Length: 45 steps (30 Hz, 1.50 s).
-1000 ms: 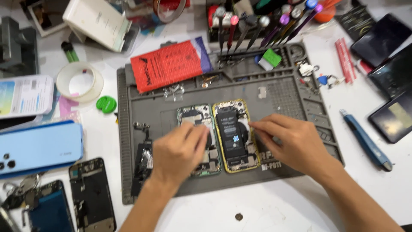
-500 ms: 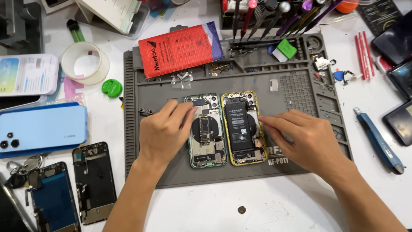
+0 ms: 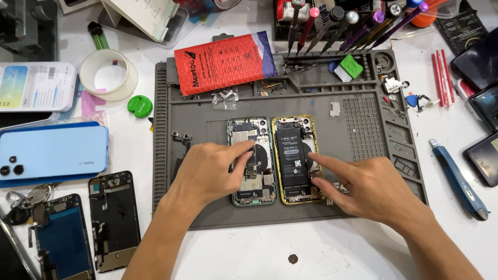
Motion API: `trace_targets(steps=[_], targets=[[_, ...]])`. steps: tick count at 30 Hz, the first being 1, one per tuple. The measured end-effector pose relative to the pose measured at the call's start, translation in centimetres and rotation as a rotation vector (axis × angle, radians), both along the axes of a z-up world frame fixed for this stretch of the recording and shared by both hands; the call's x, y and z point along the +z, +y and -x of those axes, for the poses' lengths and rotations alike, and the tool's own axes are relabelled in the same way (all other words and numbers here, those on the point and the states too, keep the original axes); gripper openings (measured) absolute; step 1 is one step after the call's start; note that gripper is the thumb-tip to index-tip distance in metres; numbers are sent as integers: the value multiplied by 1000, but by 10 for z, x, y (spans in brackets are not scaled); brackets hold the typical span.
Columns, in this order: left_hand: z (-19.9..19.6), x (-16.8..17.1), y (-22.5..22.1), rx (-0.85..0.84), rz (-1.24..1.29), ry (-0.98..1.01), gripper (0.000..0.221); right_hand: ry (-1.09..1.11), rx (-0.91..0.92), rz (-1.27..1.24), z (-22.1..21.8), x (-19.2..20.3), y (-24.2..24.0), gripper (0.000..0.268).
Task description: Disassembling a mobile phone to remove internal components like the motherboard and battery using specialized tools.
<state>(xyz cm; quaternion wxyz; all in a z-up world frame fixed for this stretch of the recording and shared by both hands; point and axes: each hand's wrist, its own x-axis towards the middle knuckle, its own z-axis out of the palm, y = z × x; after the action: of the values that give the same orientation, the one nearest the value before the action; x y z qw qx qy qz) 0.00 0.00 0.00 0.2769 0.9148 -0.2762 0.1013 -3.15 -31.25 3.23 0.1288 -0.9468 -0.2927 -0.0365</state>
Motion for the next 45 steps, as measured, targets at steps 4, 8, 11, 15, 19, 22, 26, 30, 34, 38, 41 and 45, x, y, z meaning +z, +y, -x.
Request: trace_targets(steps=[4, 8, 11, 15, 19, 22, 26, 30, 34, 38, 41, 45], targets=[[0, 1, 1, -4, 26, 46, 21, -4, -39, 29, -1, -5, 1, 46], [3, 7, 1, 13, -117, 175, 28, 159, -108, 77, -1, -5, 5, 42], [3, 11, 0, 10, -190, 243, 37, 152, -114, 40, -3, -8, 3, 37], [3, 10, 1, 13, -297, 349, 54, 159, -125, 36, -3, -9, 3, 35], [2, 8, 0, 23, -263, 333, 52, 126, -101, 34, -3, -12, 2, 34], [3, 7, -2, 35, -205, 359, 49, 129, -110, 45, -3, -15, 0, 33], [3, 5, -2, 33, -193, 337, 47, 99, -79, 15, -3, -17, 0, 32], [4, 4, -5, 47, -204, 304, 49, 75, -54, -15, -3, -15, 1, 31], [5, 0, -7, 64, -218, 304, 49, 87, -63, -38, -5, -15, 1, 30], [7, 4, -8, 55, -248, 298, 51, 86, -69, -23, -4, -16, -1, 30], [4, 0, -3, 39, -197, 223, 50, 55, -62, -25, -4, -19, -1, 29], [-1, 8, 10, 1, 48, -92, 42, -59, -56, -113, -6, -13, 1, 25]])
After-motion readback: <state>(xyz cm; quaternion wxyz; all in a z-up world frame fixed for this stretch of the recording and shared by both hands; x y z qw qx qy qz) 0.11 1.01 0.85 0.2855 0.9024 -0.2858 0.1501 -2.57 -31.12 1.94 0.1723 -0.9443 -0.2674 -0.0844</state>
